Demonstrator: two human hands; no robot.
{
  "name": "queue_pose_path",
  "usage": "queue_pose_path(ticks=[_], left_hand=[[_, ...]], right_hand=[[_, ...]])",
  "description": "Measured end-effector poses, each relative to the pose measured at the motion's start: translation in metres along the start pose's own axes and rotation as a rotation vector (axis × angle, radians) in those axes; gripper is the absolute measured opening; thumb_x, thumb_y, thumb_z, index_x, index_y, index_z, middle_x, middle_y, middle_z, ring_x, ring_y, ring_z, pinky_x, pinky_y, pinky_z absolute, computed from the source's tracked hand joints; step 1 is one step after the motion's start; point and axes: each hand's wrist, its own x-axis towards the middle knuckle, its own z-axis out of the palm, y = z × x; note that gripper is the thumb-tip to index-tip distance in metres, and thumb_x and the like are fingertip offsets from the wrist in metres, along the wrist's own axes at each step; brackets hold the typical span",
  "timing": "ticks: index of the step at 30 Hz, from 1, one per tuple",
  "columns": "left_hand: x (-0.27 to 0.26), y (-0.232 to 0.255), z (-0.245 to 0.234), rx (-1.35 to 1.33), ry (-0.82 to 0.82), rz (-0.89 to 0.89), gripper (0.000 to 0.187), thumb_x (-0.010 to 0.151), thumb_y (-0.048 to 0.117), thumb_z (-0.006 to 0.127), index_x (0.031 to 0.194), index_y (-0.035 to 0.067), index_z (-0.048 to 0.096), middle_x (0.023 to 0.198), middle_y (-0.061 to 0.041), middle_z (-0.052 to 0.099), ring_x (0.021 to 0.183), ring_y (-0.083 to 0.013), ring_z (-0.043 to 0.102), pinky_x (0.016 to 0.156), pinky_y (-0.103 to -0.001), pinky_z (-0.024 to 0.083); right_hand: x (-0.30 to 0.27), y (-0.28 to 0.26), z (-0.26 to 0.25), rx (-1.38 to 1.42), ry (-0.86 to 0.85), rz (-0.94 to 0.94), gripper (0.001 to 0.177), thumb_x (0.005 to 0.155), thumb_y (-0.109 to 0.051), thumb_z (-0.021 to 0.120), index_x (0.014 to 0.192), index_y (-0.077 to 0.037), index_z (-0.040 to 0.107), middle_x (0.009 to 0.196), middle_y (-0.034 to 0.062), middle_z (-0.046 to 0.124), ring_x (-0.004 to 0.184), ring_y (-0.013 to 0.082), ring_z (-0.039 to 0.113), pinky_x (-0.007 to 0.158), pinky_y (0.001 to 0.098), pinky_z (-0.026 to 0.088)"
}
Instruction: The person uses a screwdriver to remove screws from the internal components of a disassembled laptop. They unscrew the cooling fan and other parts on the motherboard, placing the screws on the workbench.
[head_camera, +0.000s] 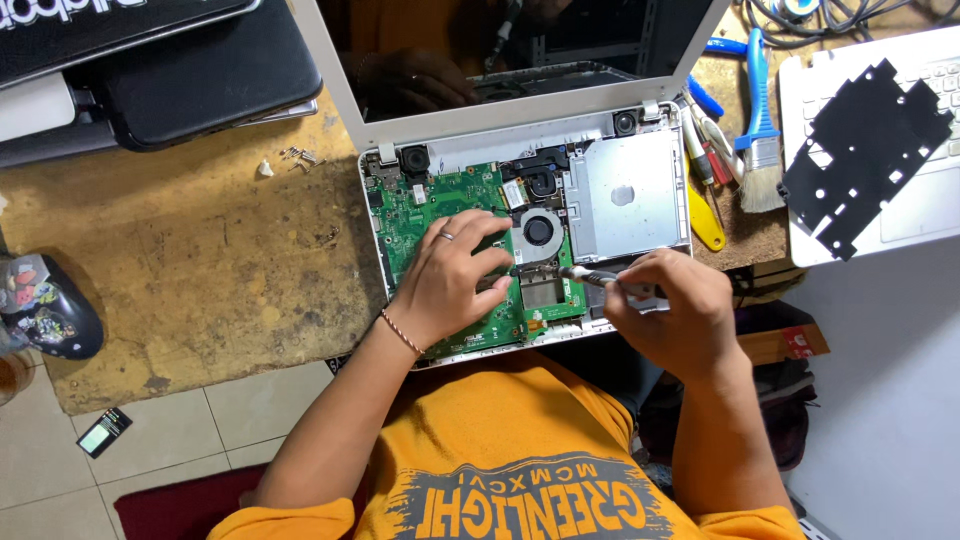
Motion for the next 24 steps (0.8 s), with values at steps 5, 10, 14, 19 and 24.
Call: queue_pose_path(ticks=[5,10,14,19,24], left_hand=[[-0.004,0.002,-0.006,-0.038,0.02,0.011,0.008,0.091,0.022,0.081,0.092,0.016,0.075,0.143,-0.005,0.069,0.139,-0.0307,0.062,0.116,-0.053,0.046],[-0.004,0.002,-0.005,-0.016,0.038,0.035,0.007,0.092,0.024,0.08,0.089,0.019,0.077,0.143,-0.005,0.07,0.138,-0.0296,0.063,0.115,-0.052,0.047],[-0.005,0.003,-0.007,-0.023,0.045,0.036,0.007,0.092,0.025,0.08,0.09,0.019,0.077,0.143,-0.005,0.07,0.138,-0.0299,0.063,0.115,-0.052,0.047],[-0.005,0.003,-0.006,0.0,0.04,0.039,0.005,0.094,0.025,0.08,0.092,0.021,0.079,0.144,-0.006,0.069,0.14,-0.0292,0.061,0.116,-0.051,0.046],[-0.006,0.005,-0.009,0.025,0.042,0.045,0.004,0.094,0.026,0.08,0.094,0.022,0.08,0.143,-0.006,0.069,0.14,-0.0286,0.061,0.117,-0.051,0.045]], right_hand=[[0.0,-0.007,0.015,0.059,-0.004,-0.011,0.016,0.08,0.008,0.082,0.084,-0.004,0.072,0.074,0.012,0.072,0.055,0.0293,0.065,0.053,0.0401,0.055],[0.003,-0.009,0.019,0.054,-0.039,-0.043,0.013,0.082,0.005,0.082,0.084,-0.002,0.071,0.073,0.0143,0.072,0.053,0.0304,0.065,0.05,0.0405,0.053],[0.005,-0.012,0.019,0.05,-0.063,-0.048,0.014,0.082,0.005,0.082,0.084,-0.002,0.07,0.073,0.0153,0.072,0.053,0.0317,0.066,0.049,0.042,0.052],[0.007,-0.015,0.017,0.009,-0.086,-0.067,0.012,0.084,0.003,0.081,0.084,-0.003,0.07,0.073,0.0146,0.072,0.055,0.0343,0.066,0.05,0.0425,0.052],[0.008,-0.019,0.017,0.006,-0.095,-0.07,0.012,0.085,0.003,0.081,0.084,-0.003,0.07,0.073,0.0155,0.071,0.056,0.0358,0.066,0.05,0.0437,0.052]])
